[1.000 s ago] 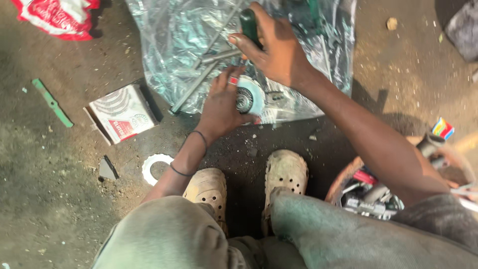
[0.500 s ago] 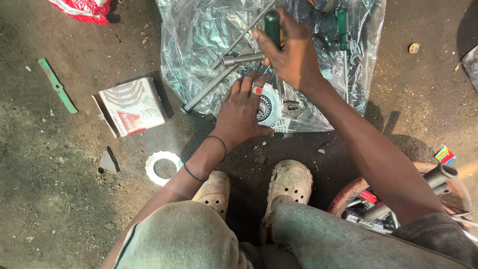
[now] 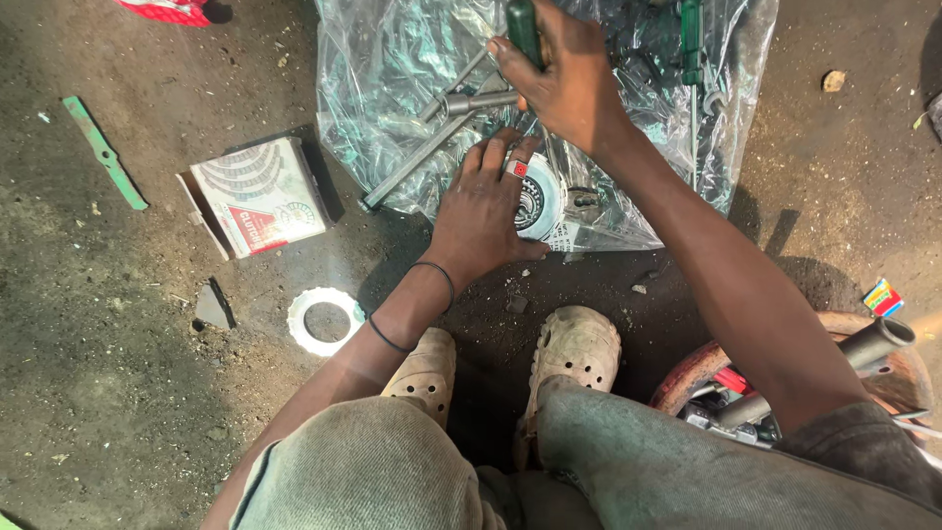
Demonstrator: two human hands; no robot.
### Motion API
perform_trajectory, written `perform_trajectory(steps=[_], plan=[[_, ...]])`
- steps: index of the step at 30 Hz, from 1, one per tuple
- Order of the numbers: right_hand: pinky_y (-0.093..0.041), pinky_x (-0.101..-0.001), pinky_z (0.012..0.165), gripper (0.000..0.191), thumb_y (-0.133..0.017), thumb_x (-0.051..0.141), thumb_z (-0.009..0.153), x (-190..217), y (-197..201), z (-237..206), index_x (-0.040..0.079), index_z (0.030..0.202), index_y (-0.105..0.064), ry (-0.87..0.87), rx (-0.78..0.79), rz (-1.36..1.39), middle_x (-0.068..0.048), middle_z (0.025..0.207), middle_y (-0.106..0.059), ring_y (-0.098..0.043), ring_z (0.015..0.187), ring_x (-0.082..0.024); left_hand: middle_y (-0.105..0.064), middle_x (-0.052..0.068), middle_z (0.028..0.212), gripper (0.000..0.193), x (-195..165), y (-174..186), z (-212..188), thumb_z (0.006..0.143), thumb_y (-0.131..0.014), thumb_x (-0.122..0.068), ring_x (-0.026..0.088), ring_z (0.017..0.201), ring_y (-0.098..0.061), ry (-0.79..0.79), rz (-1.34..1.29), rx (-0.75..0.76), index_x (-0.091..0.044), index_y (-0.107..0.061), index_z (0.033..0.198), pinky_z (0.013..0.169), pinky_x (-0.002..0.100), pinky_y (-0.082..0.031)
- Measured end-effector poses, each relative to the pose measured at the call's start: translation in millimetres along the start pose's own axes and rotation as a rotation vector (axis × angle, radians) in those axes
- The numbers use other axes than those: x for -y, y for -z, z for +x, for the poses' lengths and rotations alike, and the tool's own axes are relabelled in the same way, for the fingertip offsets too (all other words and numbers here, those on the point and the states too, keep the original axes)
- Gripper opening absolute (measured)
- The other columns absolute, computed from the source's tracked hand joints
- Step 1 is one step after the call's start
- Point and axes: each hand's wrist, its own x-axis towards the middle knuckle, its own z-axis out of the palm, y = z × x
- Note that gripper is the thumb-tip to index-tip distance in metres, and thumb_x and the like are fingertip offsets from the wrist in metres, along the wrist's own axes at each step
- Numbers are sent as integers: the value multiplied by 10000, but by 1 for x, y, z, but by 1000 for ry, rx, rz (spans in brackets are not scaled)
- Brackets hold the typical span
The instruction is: The person sits on the ground and assembles a motorcycle clutch, stacking friction and steel clutch plates one at a time onto the clutch hub, aligning each disc by hand and pressing them into place. They pick plates from a box and from a plastic sheet on the ground, repositioning the hub as they stack.
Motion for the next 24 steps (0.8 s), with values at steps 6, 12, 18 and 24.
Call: perform_trajectory(steps=[6,12,18,24], plan=[[-549,-280,499,199,-695,129,1096,-10,-1,-4,-49,1118,-609,-5,-61,11,-70,805,-652,-649,607,-103,-429,163,1411,1255,-1,-6,-2,446,-1004,-388,407,1304,-442,-37,7,-14,-23,-377,1471,1111,486,-413],[-518,-277,507,172,-673,115,1105,-8,-1,-19,-43,1100,-604,-77,-78,166,-27,822,-639,-618,606,-79,-440,191,1344,1275,-4,-6,-2,437,-1002,-392,422,1266,-436,-8,23,46,11,-374,1471,1098,483,-409],[-469,-275,520,214,-660,186,1141,-15,5,-33,-6,1053,-620,-89,-133,134,-17,709,-568,-584,589,-92,-427,211,1335,1287,-3,-8,0,439,-1000,-408,432,1257,-430,-3,42,58,15,-360,1473,1093,489,-408],[-555,-300,663,238,-653,238,1160,-3,24,-40,37,1271,-587,90,-300,67,-58,923,-620,-650,758,-162,-427,215,1334,1288,5,-12,-2,451,-996,-442,436,1265,-429,-51,30,5,11,-355,1472,1097,506,-412]])
